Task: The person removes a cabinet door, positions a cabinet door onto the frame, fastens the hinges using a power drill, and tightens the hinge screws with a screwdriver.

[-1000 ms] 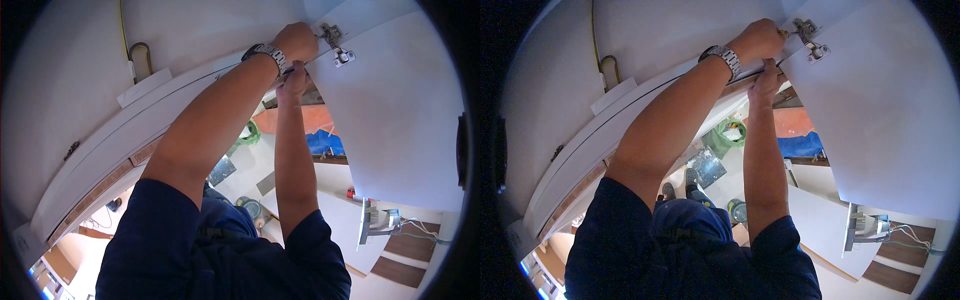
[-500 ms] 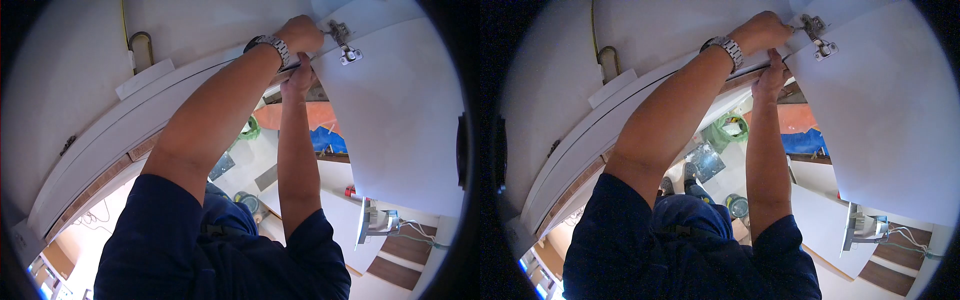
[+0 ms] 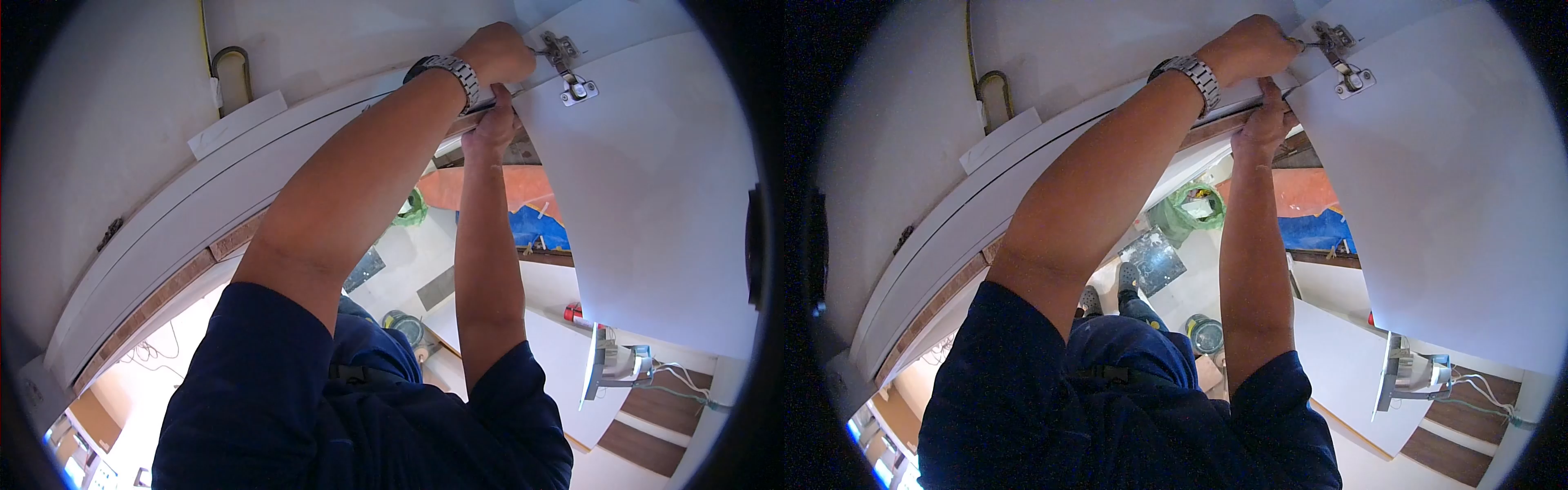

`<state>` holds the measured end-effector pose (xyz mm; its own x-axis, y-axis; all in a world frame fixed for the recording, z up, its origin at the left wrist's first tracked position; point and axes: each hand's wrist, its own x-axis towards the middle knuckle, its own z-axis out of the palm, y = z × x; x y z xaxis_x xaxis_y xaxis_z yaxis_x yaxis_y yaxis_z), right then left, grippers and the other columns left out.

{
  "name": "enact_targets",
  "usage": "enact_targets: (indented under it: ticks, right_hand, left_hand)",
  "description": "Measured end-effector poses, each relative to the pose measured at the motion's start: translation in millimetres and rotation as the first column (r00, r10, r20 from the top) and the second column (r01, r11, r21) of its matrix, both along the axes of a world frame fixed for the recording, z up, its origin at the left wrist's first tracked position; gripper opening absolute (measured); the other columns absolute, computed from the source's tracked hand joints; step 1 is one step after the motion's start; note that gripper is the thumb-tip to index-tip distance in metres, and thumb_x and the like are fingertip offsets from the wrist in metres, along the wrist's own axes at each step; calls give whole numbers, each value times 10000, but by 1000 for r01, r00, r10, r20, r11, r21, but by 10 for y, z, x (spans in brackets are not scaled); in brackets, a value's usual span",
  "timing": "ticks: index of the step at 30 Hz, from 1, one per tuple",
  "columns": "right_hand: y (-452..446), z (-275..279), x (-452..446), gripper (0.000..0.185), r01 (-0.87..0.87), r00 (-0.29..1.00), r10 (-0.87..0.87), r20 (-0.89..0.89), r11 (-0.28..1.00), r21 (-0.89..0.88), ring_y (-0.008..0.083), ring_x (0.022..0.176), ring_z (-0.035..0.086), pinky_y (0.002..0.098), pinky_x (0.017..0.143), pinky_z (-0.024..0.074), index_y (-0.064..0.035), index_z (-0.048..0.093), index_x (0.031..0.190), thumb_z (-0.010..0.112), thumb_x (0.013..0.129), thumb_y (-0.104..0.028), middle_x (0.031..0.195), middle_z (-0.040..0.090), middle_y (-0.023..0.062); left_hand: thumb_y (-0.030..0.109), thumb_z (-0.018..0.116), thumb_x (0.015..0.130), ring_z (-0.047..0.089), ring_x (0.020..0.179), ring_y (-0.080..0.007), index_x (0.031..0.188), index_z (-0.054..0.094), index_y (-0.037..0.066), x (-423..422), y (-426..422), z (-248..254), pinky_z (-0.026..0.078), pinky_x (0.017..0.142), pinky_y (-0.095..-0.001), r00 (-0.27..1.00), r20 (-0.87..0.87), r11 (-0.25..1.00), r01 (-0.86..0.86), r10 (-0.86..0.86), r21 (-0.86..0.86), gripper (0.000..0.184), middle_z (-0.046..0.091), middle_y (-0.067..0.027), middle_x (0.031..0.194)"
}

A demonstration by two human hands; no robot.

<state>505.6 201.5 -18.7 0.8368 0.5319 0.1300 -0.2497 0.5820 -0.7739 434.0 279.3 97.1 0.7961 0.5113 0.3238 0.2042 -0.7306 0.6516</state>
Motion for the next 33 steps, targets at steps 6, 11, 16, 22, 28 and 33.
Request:
enact_targets:
  ticks: [6, 11, 16, 22, 28, 33]
  right_hand:
    - [10, -25, 37, 700, -23, 1000, 23, 5, 1000, 6, 279, 1152, 538, 420, 981, 488, -103, 310, 1376, 676, 786, -17, 1302, 495, 123]
    - [7, 20, -46, 671, 43, 999, -43, -14, 999, 5, 261, 1141, 533, 404, 963, 480, -104, 317, 1370, 652, 796, -15, 1291, 497, 107]
    - [27, -43, 49, 690, -2, 999, -1, 43, 998, 64, 264, 1149, 530, 408, 968, 478, -98, 300, 1384, 652, 796, -19, 1298, 493, 114]
    - [13, -15, -8, 700, -8, 999, 5, 52, 998, 59, 287, 1159, 533, 424, 975, 484, -95, 302, 1386, 669, 793, -31, 1305, 493, 126]
    - [13, -55, 58, 561, -45, 999, 45, 12, 999, 26, 281, 1086, 583, 410, 915, 520, -86, 362, 1342, 623, 846, -61, 1241, 542, 129]
    - [-78, 128, -242, 703, 58, 988, -53, 142, 998, -33, 297, 1157, 548, 418, 973, 497, -118, 270, 1417, 647, 828, -43, 1333, 482, 127]
  left_hand:
    - [287, 566, 886, 670, 744, -310, 833, 693, -50, 162, 64, -55, 523, 654, -404, 997, 77, 968, -9, 29, -249, 364, 684, -228, 836]
    - [139, 505, 912, 516, 547, -149, 760, 578, 0, 158, 35, -23, 365, 436, -281, 921, 386, 268, 359, 57, -894, 219, 560, -89, 647]
    - [142, 482, 959, 451, 522, -113, 771, 543, 3, 172, 42, -59, 330, 432, -242, 896, 398, -161, 430, 195, -888, 242, 517, -72, 649]
    - [149, 548, 901, 636, 835, -347, 934, 644, -97, 445, 201, -251, 501, 734, -403, 953, 302, 954, 102, -13, -281, 266, 645, -269, 899]
    - [153, 565, 858, 648, 970, -451, 1010, 613, -136, 275, -2, -140, 509, 891, -468, 898, 397, 956, -81, 193, -282, 330, 650, -340, 980]
    - [134, 557, 862, 645, 996, -432, 1004, 608, -114, 149, -176, -32, 511, 887, -465, 936, 314, 965, -80, 158, -249, 290, 649, -322, 1020]
